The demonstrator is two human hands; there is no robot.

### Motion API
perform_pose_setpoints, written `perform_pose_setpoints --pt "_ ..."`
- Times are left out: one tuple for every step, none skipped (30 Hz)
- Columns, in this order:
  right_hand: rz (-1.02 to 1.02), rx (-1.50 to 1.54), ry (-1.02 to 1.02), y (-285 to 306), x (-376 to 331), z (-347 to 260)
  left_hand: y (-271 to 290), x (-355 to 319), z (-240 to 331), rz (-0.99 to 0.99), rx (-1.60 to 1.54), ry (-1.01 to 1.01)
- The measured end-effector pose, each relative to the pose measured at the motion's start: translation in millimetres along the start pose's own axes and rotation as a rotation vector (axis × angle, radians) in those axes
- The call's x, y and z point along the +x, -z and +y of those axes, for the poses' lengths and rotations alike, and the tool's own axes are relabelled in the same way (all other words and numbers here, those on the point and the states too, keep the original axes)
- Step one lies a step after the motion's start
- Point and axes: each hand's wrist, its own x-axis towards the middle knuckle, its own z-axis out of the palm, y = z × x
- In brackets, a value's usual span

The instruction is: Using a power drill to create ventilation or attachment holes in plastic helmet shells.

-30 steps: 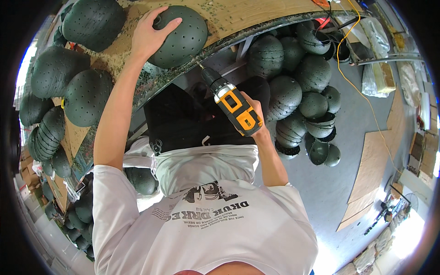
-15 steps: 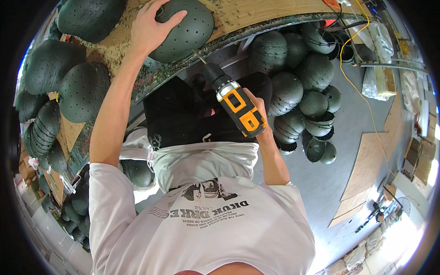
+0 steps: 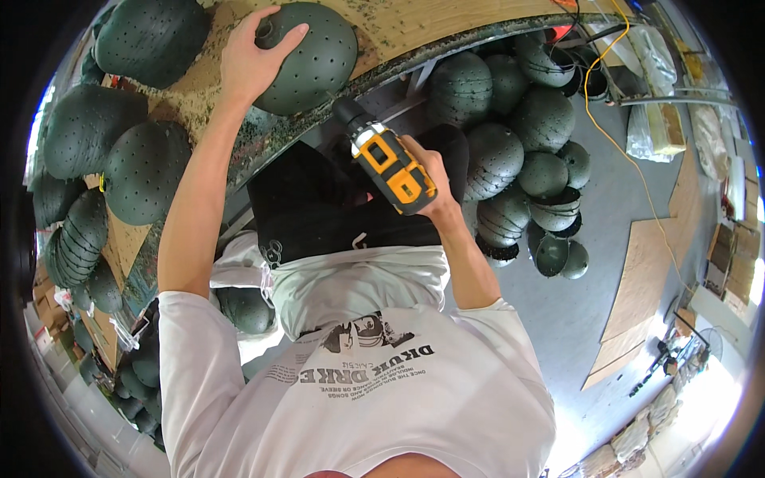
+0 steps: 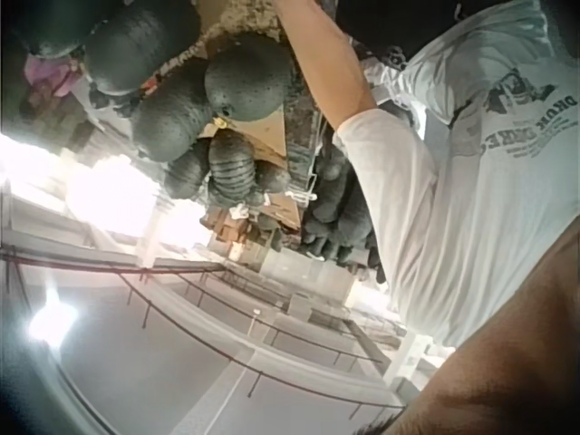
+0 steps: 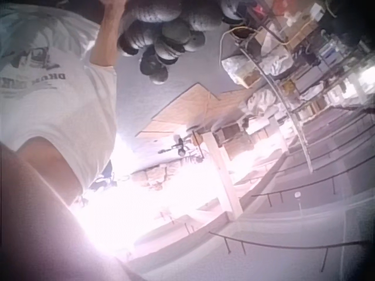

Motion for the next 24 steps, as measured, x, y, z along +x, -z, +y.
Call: perform_pose_setpoints --pt "-0.007 -0.047 -0.026 3 -9 -1 -2 -1 -8 -0.001 0.000 0.001" --pt "-0.017 -0.094 -0.040 6 -11 -5 -8 3 -18 0.089 0.020 -0.057" --pt "-0.001 -0.118 -0.006 6 -18 -14 -12 6 -29 0.179 0.040 -0.115" --pt "0.030 -0.063 -0.015 8 -30 -14 -19 6 -29 0.179 0.029 -0.119" --pt "0.031 -0.055 -0.091 10 -37 -20 -20 5 -29 0.200 -0.005 -0.111" --pt "0.032 -0.049 -0.168 13 -43 -26 -22 4 -29 0.220 -0.039 -0.103" --pt "0.033 -0.053 -0.165 13 -49 -33 -21 4 -31 0.223 -0.042 -0.106" --pt "0.074 -0.303 0.036 13 -54 -40 -21 4 -33 0.205 -0.071 -0.074" --pt "0.114 -0.553 0.240 14 -57 -43 -20 5 -34 0.187 -0.100 -0.042" --pt "0.139 -0.139 -0.034 16 -67 -42 -24 4 -39 0.186 -0.106 -0.039" --pt "0.154 -0.244 0.065 18 -66 -45 -26 9 -46 0.295 -0.095 -0.157" --pt "0.168 -0.346 0.165 19 -67 -50 -27 13 -53 0.405 -0.081 -0.276" --pt "0.204 -0.298 0.090 19 -71 -57 -28 13 -52 0.410 -0.088 -0.280" --pt "0.206 -0.305 0.096 21 -75 -56 -29 14 -51 0.399 -0.078 -0.264" --pt "0.193 -0.393 0.146 26 -79 -52 -28 15 -51 0.389 -0.067 -0.247" --pt "0.178 -0.478 0.198 27 -81 -52 -25 16 -50 0.397 -0.069 -0.248" --pt "0.192 -0.486 0.130 26 -85 -53 -21 17 -50 0.375 -0.035 -0.235" --pt "0.202 -0.407 0.059 25 -90 -56 -15 19 -50 0.354 0.000 -0.220" --pt "0.205 -0.431 0.107 26 -97 -51 -8 19 -46 0.362 0.001 -0.219" --pt "0.209 -0.458 0.153 27 -105 -45 -1 19 -41 0.307 -0.055 -0.186" --pt "0.207 -0.461 0.158 27 -115 -40 6 18 -35 0.252 -0.111 -0.153" --pt "0.226 -0.505 0.102 25 -121 -40 11 18 -34 0.261 -0.109 -0.152" --pt "0.246 -0.550 0.047 25 -126 -39 16 18 -33 0.227 -0.153 -0.159" --pt "0.244 -0.550 0.054 27 -129 -36 21 19 -33 0.192 -0.197 -0.167"
